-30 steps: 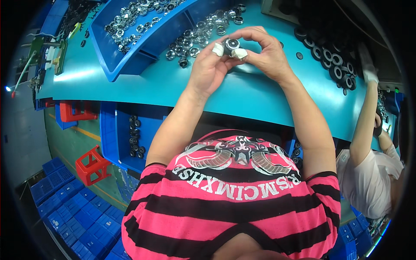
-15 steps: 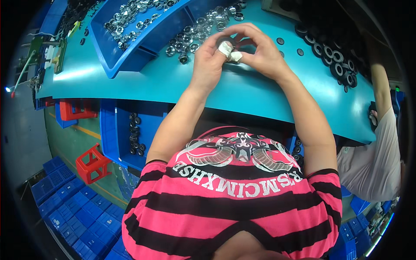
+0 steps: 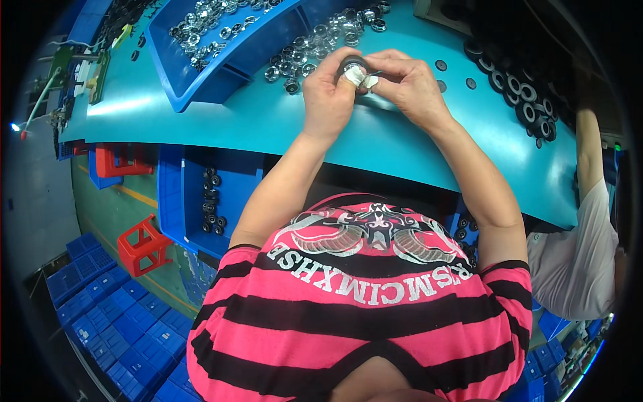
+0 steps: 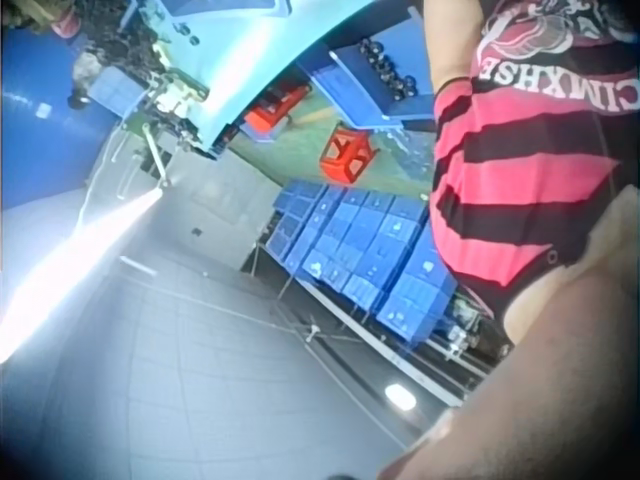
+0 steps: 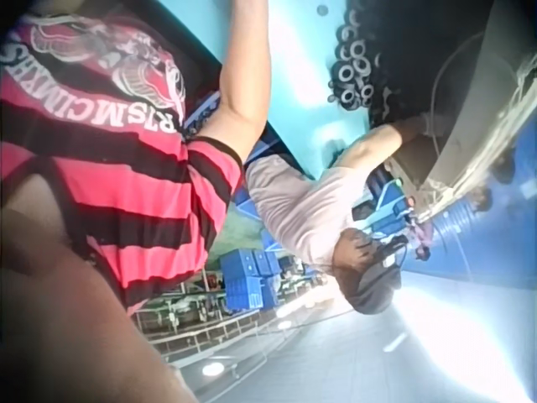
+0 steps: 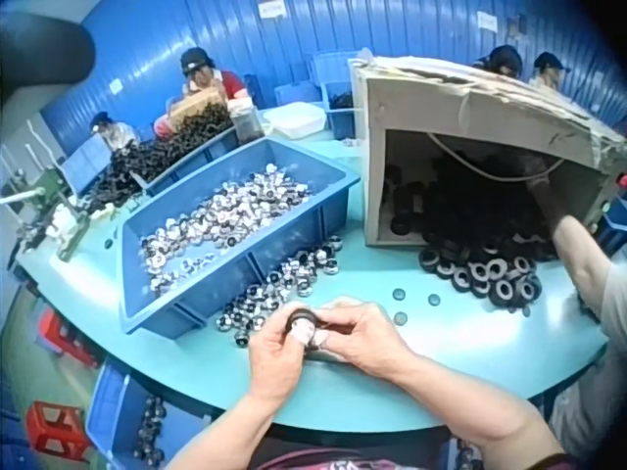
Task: The worker is assembling small mechanical components consisting of metal rings and rubber gaskets at a factory workbench.
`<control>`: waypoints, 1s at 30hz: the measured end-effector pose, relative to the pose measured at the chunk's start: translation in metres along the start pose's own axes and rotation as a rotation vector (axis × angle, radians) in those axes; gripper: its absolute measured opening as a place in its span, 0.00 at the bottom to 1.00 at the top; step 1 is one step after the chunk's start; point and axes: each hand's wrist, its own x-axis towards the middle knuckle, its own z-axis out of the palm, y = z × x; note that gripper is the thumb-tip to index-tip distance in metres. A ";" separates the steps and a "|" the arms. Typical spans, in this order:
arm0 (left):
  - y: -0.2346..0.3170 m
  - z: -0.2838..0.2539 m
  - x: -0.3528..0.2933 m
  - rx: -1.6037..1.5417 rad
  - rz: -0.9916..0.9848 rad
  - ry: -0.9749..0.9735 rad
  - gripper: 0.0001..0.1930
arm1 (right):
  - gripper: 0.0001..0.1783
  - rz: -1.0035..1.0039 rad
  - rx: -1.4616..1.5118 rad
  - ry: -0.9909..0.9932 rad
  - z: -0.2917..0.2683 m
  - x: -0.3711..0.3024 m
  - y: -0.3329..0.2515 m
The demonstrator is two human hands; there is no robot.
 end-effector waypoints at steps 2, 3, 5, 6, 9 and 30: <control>0.000 -0.004 0.001 -0.046 -0.063 -0.011 0.13 | 0.17 -0.062 -0.084 0.049 0.003 -0.003 -0.005; 0.001 -0.005 0.001 -0.080 -0.098 -0.011 0.13 | 0.17 -0.069 -0.090 0.053 0.003 -0.003 -0.006; 0.003 -0.008 0.003 -0.146 -0.179 -0.039 0.14 | 0.18 -0.079 -0.105 0.063 0.003 -0.004 -0.006; 0.004 -0.011 0.005 -0.176 -0.226 -0.065 0.15 | 0.18 -0.061 -0.092 0.041 0.000 -0.002 -0.004; 0.008 -0.011 0.005 -0.154 -0.219 -0.117 0.16 | 0.17 -0.014 -0.116 0.001 -0.010 0.006 0.003; 0.003 -0.001 0.009 -0.016 -0.142 0.045 0.12 | 0.16 -0.180 -0.355 0.240 0.014 -0.005 -0.003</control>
